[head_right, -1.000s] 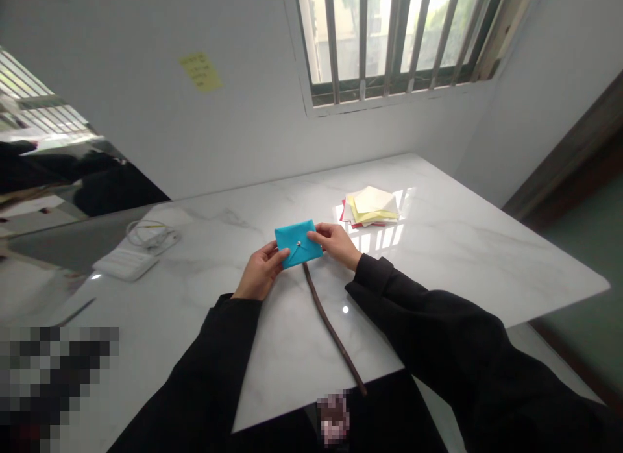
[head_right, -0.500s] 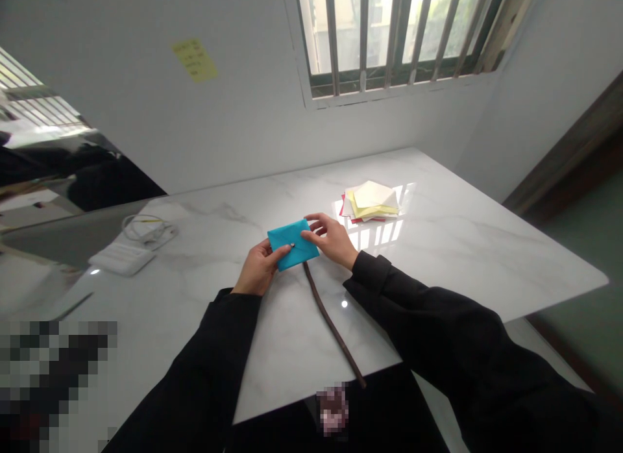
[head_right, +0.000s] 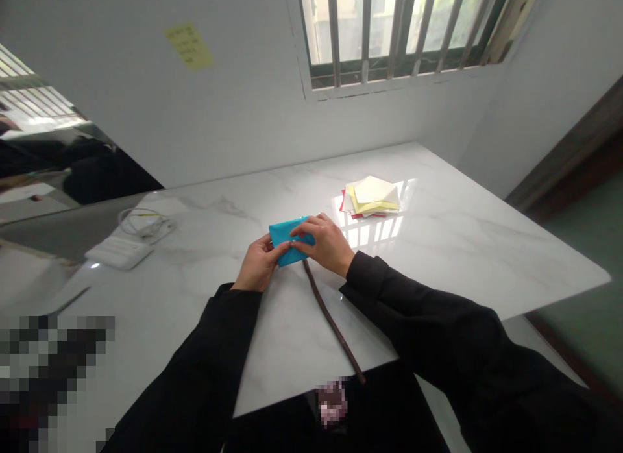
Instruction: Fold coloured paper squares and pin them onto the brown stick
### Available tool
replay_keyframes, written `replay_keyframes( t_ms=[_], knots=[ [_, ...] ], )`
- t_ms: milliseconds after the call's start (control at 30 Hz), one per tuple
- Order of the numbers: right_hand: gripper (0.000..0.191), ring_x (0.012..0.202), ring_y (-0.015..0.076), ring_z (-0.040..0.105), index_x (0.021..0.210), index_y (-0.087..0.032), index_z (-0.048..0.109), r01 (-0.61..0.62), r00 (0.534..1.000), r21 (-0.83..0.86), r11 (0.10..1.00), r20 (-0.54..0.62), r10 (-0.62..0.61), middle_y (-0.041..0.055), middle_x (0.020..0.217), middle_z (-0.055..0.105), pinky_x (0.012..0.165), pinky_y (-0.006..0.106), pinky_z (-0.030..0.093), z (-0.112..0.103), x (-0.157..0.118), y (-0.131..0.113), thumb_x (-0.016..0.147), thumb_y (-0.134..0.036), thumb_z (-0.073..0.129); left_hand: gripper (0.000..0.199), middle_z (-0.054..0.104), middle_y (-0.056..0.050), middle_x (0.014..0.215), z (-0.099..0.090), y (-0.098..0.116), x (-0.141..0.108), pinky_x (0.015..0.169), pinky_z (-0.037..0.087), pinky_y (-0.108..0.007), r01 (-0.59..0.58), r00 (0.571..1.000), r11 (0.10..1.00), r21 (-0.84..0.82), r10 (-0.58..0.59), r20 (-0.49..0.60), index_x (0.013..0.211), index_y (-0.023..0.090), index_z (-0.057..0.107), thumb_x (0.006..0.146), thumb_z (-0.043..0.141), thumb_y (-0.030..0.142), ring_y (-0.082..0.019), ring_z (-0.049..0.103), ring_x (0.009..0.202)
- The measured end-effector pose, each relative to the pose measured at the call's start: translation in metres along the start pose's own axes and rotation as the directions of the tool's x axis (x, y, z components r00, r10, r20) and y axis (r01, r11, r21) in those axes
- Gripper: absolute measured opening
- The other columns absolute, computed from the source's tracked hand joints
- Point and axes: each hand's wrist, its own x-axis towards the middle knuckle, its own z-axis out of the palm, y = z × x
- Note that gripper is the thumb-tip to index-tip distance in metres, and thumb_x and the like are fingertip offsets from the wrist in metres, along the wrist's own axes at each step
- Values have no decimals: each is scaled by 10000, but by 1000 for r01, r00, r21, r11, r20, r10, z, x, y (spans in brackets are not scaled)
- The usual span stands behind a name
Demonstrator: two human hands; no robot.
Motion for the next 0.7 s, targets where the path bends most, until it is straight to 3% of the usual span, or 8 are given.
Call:
replay_keyframes(
  t_ms=[533,700],
  knots=[
    [52,869,227,573,872,-251,813,-57,991,-68,996,114,65,35,833,741,826,355,447,-6,4,7,859,-288,848,553,790,-98,936,1,0,-1,824,576,-370,12,1000,998,59,-11,-23,1041,128,764,624,939,447,-242,726,825],
    [55,763,178,583,847,-223,804,-177,974,8,984,145,174,12,755,724,761,317,429,-5,3,4,851,-264,841,540,796,-93,952,0,-1,0,838,575,-368,-8,1000,994,112,10,-14,1040,134,769,639,931,458,-245,725,843]
  ],
)
